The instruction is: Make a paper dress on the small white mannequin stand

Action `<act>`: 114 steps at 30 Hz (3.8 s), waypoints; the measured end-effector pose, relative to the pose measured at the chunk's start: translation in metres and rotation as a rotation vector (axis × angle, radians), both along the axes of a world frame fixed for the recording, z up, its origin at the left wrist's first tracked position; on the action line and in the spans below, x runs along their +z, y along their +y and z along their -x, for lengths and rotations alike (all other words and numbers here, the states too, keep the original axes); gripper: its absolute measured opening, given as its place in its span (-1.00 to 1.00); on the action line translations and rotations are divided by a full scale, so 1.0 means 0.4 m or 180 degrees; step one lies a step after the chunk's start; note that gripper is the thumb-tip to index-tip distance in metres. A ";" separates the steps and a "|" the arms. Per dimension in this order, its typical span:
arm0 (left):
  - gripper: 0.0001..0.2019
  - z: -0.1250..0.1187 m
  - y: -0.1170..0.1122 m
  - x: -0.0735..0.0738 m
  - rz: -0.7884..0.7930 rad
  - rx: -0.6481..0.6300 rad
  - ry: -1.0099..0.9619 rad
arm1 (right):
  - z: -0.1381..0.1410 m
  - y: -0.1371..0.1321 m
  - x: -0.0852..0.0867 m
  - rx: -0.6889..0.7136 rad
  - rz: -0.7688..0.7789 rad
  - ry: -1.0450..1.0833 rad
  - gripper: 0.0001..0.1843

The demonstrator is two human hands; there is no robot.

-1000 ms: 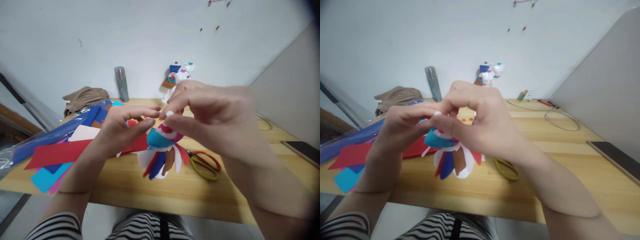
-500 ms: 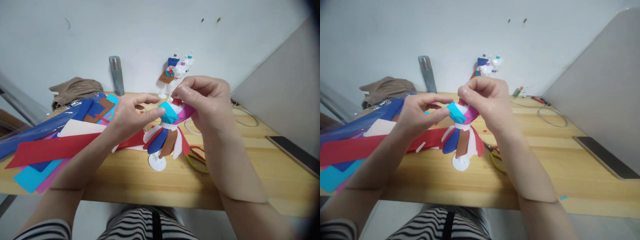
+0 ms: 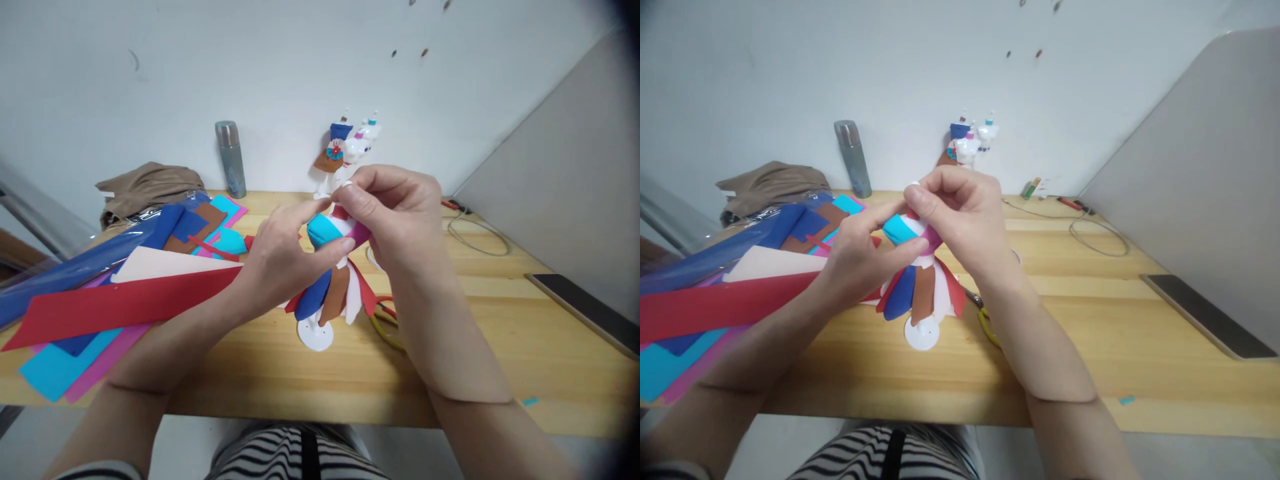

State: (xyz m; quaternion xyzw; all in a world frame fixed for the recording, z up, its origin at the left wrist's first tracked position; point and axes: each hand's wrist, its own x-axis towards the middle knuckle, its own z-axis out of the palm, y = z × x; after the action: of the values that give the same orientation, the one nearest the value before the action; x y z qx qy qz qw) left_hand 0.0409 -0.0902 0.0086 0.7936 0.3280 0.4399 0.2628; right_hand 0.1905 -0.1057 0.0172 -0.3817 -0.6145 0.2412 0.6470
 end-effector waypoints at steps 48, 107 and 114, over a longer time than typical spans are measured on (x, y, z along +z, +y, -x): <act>-0.87 0.036 0.015 0.023 0.0089 -0.0360 -0.0414 | -0.060 -0.035 0.015 0.0288 -0.0070 -0.1362 -0.70; -0.95 0.042 0.029 0.024 -0.0603 -0.0165 -0.0353 | -0.062 -0.053 0.009 -0.0204 -0.1603 -0.2774 -0.93; -0.95 0.042 0.024 0.021 -0.0665 -0.0121 -0.0336 | -0.049 -0.054 0.003 -0.0184 -0.1480 -0.2711 -0.87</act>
State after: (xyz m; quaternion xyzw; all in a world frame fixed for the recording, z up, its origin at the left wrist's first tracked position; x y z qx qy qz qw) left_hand 0.0243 -0.0806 0.0171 0.7984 0.2510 0.5079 0.2039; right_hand 0.2101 -0.1274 0.0184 -0.3087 -0.8514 -0.0982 0.4125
